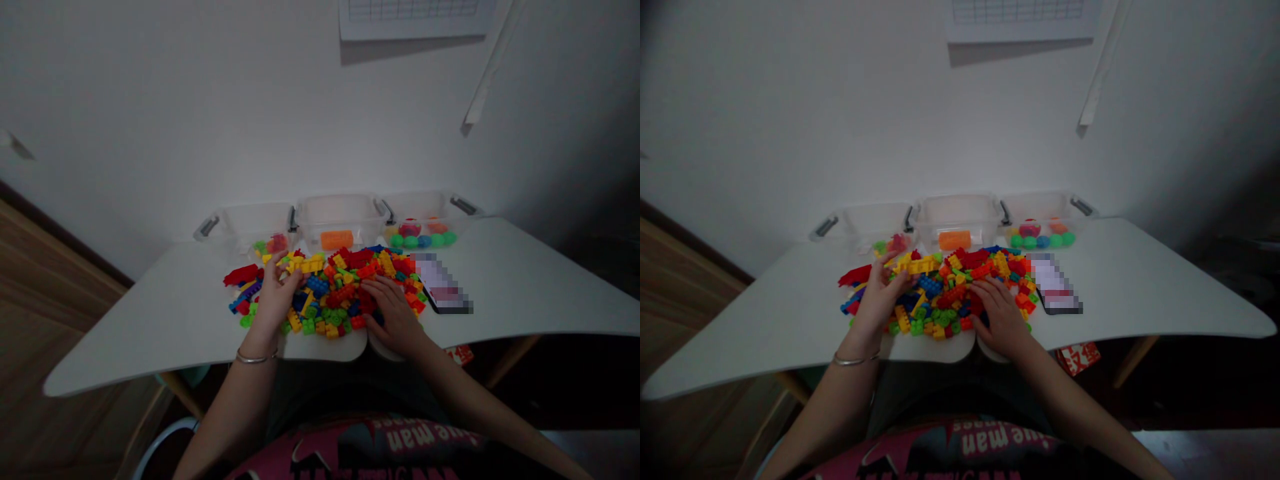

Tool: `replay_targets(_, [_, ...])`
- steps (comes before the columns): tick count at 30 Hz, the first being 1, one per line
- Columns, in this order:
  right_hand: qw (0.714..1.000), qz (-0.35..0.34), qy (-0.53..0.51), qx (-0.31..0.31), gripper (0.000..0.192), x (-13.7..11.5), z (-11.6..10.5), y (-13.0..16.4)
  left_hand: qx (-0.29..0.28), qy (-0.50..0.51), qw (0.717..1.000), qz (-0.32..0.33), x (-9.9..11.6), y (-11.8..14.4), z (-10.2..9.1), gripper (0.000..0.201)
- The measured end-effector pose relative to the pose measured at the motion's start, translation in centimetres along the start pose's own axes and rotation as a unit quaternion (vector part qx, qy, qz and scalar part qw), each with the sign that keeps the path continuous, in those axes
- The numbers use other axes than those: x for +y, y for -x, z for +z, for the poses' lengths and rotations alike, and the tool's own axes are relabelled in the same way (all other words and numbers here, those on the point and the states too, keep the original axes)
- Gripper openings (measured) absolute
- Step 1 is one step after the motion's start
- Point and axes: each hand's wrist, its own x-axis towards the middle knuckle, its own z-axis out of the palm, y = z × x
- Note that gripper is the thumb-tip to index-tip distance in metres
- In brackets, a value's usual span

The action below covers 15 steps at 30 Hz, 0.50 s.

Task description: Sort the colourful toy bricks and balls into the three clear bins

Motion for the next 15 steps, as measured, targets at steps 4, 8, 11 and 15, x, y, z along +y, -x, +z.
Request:
replay_targets(4, [1.000,0.002,0.000,-0.003,0.052,0.1,0.1,0.0,-0.048,0.039,0.997,-0.036,0.2,-0.3,-0.2,0.048])
replay_targets(8, [1.000,0.006,-0.002,-0.005,0.054,0.0,0.1,0.1,-0.019,0.006,0.996,0.088,1.6,-1.6,-0.7,0.048])
replay_targets(11, [1.000,0.007,0.006,-0.009,0.055,0.1,0.1,0.1,0.025,-0.014,0.983,0.182,3.5,-3.0,-1.2,0.048])
replay_targets(15, [1.000,0.004,0.011,-0.010,0.055,0.2,0.1,0.0,0.100,-0.057,0.952,0.283,5.4,-5.4,-2.0,0.043])
